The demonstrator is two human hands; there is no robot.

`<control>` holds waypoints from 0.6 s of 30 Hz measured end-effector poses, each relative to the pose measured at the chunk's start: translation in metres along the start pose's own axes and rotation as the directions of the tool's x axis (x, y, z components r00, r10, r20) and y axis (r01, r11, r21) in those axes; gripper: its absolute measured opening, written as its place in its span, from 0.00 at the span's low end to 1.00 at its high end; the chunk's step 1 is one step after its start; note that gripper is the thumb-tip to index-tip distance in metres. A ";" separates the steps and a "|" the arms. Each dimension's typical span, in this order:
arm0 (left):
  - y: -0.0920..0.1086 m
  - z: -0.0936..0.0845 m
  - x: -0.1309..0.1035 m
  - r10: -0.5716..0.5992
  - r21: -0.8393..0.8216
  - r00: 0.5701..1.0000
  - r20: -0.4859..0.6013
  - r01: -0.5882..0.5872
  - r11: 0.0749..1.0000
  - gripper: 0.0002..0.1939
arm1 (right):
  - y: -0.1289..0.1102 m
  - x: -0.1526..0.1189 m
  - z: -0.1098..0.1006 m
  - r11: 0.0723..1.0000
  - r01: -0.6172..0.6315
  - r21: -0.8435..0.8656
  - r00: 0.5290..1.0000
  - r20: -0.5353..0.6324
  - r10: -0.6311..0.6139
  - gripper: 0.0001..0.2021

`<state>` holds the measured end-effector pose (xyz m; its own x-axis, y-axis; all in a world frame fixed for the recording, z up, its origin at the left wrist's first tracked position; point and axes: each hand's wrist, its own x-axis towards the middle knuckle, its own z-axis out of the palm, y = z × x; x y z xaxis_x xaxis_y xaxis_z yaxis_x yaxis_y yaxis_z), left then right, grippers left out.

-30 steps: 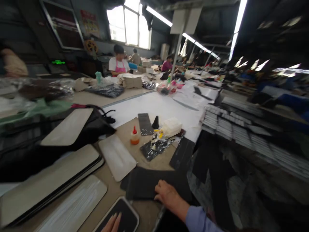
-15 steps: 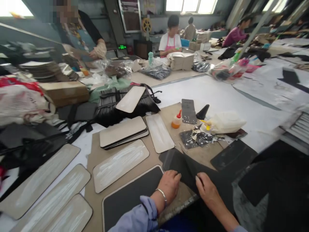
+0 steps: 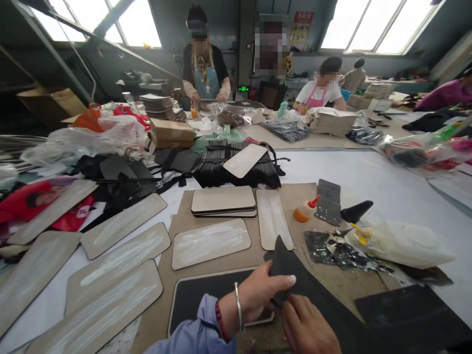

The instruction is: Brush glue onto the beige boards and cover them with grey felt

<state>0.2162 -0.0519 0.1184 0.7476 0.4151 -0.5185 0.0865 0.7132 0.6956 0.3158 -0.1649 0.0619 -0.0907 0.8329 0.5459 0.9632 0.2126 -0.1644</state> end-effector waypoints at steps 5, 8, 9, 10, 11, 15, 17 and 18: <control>0.008 -0.055 -0.046 0.127 -0.081 0.923 -0.363 -0.167 0.983 0.15 | -0.010 0.013 0.015 0.970 -0.136 0.203 0.986 -0.066 0.152 0.13; 0.007 -0.083 -0.082 0.110 -0.191 0.894 -0.435 -0.211 0.959 0.19 | 0.008 -0.008 0.030 0.765 -0.551 0.333 0.822 0.059 0.566 0.24; 0.006 -0.090 -0.094 0.104 -0.215 0.883 -0.457 -0.223 0.951 0.20 | 0.012 -0.015 0.037 0.624 -0.670 0.402 0.726 0.183 0.663 0.27; 0.004 -0.096 -0.104 0.092 -0.238 0.873 -0.479 -0.230 0.944 0.20 | 0.013 -0.020 0.044 0.459 -0.758 0.463 0.630 0.337 0.700 0.29; 0.001 -0.101 -0.113 0.080 -0.258 0.864 -0.498 -0.235 0.937 0.21 | 0.011 -0.025 0.050 0.287 -0.817 0.500 0.542 0.497 0.677 0.30; -0.011 -0.116 -0.135 0.039 -0.299 0.804 -0.593 -0.265 0.917 0.20 | -0.011 -0.026 0.064 -0.175 -0.893 0.415 0.326 0.863 0.385 0.27; -0.014 -0.125 -0.139 0.028 -0.303 0.757 -0.653 -0.295 0.906 0.20 | -0.019 -0.018 0.066 -0.186 -0.901 0.392 0.319 0.889 0.329 0.26; -0.015 -0.130 -0.140 0.023 -0.300 0.727 -0.687 -0.312 0.902 0.21 | -0.021 -0.011 0.067 -0.138 -0.902 0.409 0.344 0.875 0.341 0.25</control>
<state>0.0246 -0.0478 0.1160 0.0930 0.7056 -0.7025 -0.3526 0.6832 0.6395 0.2798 -0.1445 0.0039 0.0755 0.8060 -0.5871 -0.1549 -0.5721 -0.8054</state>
